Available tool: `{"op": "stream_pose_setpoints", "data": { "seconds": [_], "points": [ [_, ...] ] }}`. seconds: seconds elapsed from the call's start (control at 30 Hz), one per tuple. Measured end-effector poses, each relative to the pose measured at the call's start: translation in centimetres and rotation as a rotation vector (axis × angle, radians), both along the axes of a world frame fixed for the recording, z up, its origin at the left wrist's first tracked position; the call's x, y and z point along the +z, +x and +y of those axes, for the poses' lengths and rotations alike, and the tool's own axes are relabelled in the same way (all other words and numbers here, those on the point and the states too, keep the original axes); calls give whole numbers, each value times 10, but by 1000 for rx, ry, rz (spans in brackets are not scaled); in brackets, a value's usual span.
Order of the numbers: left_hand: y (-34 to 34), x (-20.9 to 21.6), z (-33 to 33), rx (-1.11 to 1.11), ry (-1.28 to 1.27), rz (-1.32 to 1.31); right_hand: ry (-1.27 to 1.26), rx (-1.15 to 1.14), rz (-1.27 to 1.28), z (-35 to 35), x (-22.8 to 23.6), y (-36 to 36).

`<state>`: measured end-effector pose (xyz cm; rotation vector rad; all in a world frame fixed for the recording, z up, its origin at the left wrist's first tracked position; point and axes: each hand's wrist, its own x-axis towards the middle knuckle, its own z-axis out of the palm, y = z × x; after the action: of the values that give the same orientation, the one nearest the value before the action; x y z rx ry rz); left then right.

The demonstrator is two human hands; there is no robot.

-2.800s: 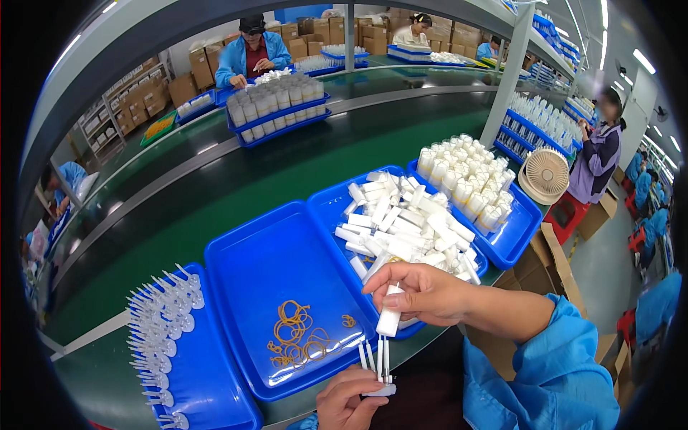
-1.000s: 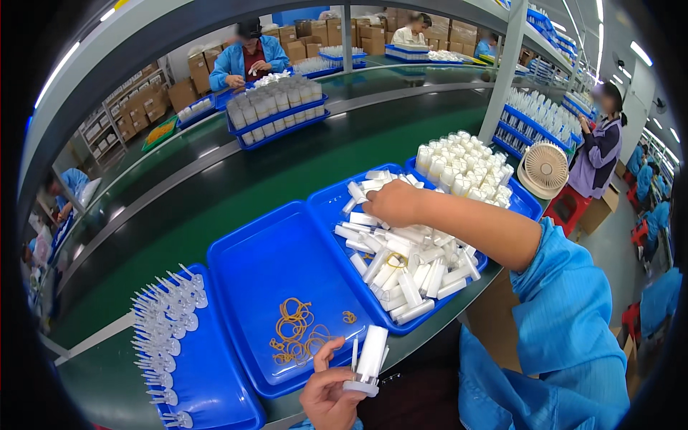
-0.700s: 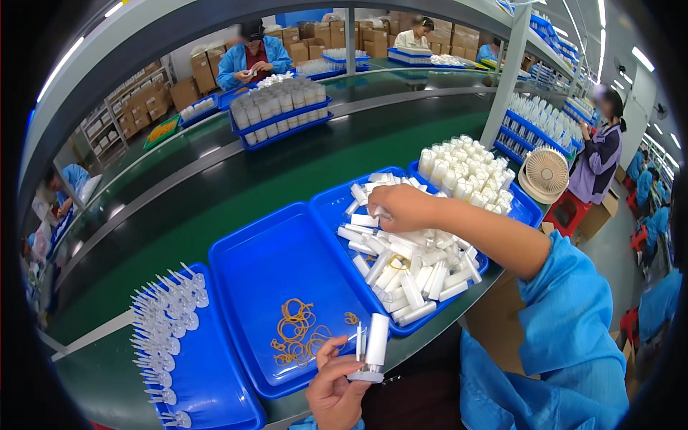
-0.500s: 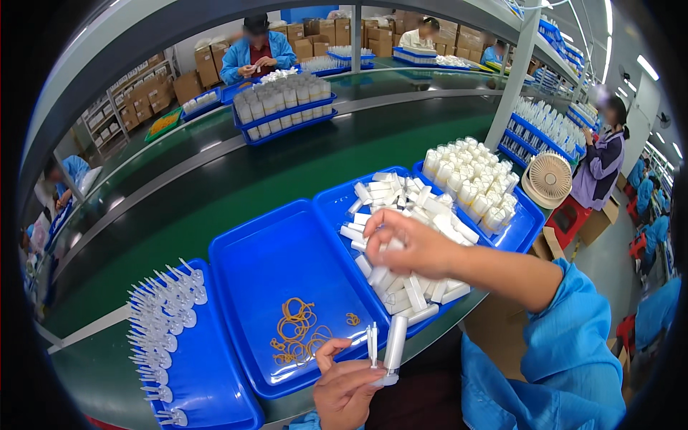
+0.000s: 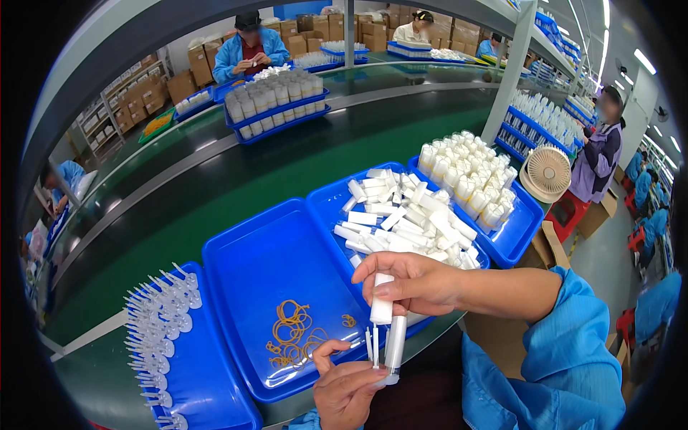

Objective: The recorder is assembling small plastic medical components and securing them with rubber bands on a factory assembly line.

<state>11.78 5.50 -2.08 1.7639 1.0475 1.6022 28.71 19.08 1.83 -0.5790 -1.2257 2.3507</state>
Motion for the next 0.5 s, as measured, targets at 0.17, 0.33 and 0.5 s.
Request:
{"op": "stream_pose_setpoints", "data": {
  "seconds": [0.17,0.33,0.5],
  "points": [
    [1,-1,0,11,4,5,135,-9,-91,-1,1,4],
    [1,2,3,-7,-6,25,146,-6,-100,1,-4,6],
    [0,-1,3,-22,-6,47,376,24,-170,1,-4,6]
  ]
}}
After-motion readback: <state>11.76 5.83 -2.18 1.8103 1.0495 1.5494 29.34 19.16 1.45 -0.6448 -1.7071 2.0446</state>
